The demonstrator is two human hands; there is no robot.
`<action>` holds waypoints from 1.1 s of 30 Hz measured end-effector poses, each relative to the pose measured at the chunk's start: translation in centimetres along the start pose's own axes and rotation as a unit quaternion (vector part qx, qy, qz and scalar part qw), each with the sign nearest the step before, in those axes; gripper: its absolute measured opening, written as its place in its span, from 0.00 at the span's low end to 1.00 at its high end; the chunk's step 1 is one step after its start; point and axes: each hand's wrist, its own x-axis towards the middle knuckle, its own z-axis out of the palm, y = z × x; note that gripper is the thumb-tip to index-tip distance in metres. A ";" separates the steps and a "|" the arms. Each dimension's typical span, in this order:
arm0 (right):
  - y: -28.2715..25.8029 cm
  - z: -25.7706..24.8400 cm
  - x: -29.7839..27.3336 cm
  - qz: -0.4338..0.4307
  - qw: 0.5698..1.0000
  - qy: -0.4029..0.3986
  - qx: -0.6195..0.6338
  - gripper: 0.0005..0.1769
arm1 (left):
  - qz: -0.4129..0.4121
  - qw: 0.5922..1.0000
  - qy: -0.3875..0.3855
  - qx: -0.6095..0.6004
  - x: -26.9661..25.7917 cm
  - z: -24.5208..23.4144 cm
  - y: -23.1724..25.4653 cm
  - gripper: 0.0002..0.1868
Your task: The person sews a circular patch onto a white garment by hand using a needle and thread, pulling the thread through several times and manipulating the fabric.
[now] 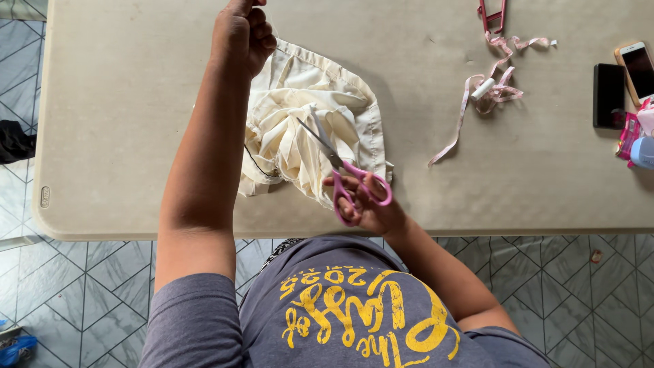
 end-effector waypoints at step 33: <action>1.6 -2.2 4.8 -0.057 0.998 -0.019 -0.002 0.31 | -0.018 0.997 -0.059 -0.040 1.5 -2.4 2.0 0.19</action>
